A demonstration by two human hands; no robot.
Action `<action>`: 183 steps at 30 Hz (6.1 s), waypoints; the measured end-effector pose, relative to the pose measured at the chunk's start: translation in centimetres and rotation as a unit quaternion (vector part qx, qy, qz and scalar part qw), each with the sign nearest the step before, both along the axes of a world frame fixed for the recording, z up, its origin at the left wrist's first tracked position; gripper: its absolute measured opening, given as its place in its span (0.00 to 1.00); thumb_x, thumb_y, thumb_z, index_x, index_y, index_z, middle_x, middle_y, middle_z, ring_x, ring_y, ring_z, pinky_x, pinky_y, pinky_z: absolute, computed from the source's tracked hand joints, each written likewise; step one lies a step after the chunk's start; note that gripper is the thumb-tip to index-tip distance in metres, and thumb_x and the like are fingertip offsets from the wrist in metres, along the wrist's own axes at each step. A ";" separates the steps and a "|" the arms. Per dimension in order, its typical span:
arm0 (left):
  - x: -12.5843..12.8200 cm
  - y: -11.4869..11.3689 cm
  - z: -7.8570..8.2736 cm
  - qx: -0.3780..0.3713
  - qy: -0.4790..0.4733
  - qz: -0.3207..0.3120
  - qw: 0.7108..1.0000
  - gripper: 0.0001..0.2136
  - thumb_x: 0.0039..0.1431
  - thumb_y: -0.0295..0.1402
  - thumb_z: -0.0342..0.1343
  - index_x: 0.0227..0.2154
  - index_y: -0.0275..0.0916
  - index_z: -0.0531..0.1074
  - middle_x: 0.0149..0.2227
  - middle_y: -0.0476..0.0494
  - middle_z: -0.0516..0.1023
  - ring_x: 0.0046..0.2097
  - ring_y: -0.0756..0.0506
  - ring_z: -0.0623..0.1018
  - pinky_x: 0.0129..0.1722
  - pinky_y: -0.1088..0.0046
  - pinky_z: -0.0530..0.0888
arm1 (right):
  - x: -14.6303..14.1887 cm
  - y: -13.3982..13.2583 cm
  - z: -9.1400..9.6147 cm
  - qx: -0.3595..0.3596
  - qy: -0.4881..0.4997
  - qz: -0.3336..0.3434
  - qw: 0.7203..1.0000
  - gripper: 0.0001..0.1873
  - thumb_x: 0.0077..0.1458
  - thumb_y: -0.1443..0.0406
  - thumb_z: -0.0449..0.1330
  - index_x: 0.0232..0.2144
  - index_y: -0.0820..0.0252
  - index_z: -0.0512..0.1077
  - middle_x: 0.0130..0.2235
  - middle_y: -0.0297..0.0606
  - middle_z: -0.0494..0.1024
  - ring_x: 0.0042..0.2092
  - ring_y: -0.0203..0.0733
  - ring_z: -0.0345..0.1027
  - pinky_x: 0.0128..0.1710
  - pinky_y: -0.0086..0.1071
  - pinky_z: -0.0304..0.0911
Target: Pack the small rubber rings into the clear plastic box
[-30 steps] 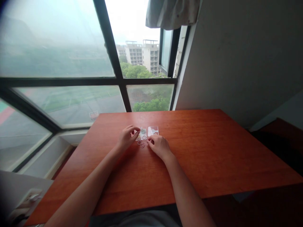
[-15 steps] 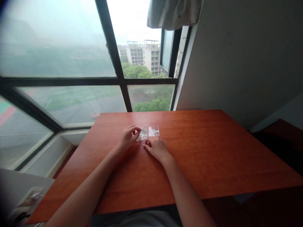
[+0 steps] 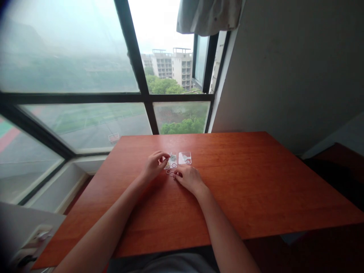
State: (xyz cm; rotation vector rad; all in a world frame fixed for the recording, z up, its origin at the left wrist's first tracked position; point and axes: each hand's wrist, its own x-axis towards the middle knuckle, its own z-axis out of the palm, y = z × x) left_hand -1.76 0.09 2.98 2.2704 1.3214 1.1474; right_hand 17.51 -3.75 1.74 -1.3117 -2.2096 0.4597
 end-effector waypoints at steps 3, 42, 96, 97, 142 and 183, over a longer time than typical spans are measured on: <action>-0.1 0.1 -0.1 0.002 -0.001 -0.002 1.000 0.07 0.55 0.26 0.52 0.34 0.38 0.74 0.33 0.47 0.75 0.29 0.52 0.70 0.31 0.76 0.68 | 0.0 0.0 0.1 0.001 0.001 0.005 1.000 0.04 0.54 0.63 0.61 0.30 0.54 0.76 0.32 0.33 0.76 0.32 0.35 0.66 0.32 0.27 0.56; 1.1 -0.8 0.5 -0.004 0.037 -0.022 0.999 0.05 0.56 0.28 0.53 0.31 0.38 0.73 0.33 0.47 0.74 0.28 0.52 0.69 0.30 0.77 0.67 | 0.4 0.7 0.0 0.027 0.097 -0.072 0.992 0.08 0.56 0.61 0.59 0.32 0.57 0.76 0.29 0.35 0.76 0.29 0.35 0.66 0.32 0.27 0.58; 1.1 -1.1 1.4 -0.064 0.063 -0.121 0.989 0.06 0.56 0.30 0.52 0.30 0.38 0.74 0.27 0.47 0.73 0.27 0.52 0.68 0.28 0.77 0.66 | 0.1 0.4 0.5 0.029 0.095 -0.096 0.990 0.12 0.58 0.58 0.56 0.30 0.58 0.74 0.28 0.35 0.74 0.28 0.35 0.64 0.30 0.27 0.57; 1.1 -1.1 1.3 -0.061 0.063 -0.117 0.989 0.06 0.56 0.30 0.52 0.30 0.38 0.74 0.27 0.47 0.73 0.27 0.52 0.69 0.28 0.77 0.66 | 0.0 0.4 0.6 0.026 0.093 -0.097 0.991 0.12 0.58 0.58 0.56 0.30 0.58 0.74 0.28 0.35 0.74 0.28 0.35 0.65 0.30 0.27 0.58; -1.1 0.5 0.0 -0.012 0.031 0.043 0.999 0.07 0.55 0.30 0.52 0.33 0.38 0.74 0.31 0.47 0.73 0.29 0.50 0.69 0.31 0.74 0.67 | -2.5 -0.5 0.1 -0.048 -0.071 -0.151 0.985 0.08 0.54 0.57 0.59 0.33 0.52 0.74 0.32 0.34 0.78 0.35 0.40 0.70 0.30 0.28 0.55; 0.7 -0.7 0.7 -0.006 0.048 0.007 0.999 0.05 0.56 0.29 0.52 0.29 0.38 0.72 0.30 0.48 0.74 0.28 0.52 0.68 0.30 0.76 0.65 | -0.3 0.5 -0.3 0.058 0.114 -0.125 0.984 0.08 0.55 0.60 0.59 0.30 0.57 0.76 0.26 0.34 0.75 0.28 0.37 0.67 0.31 0.27 0.60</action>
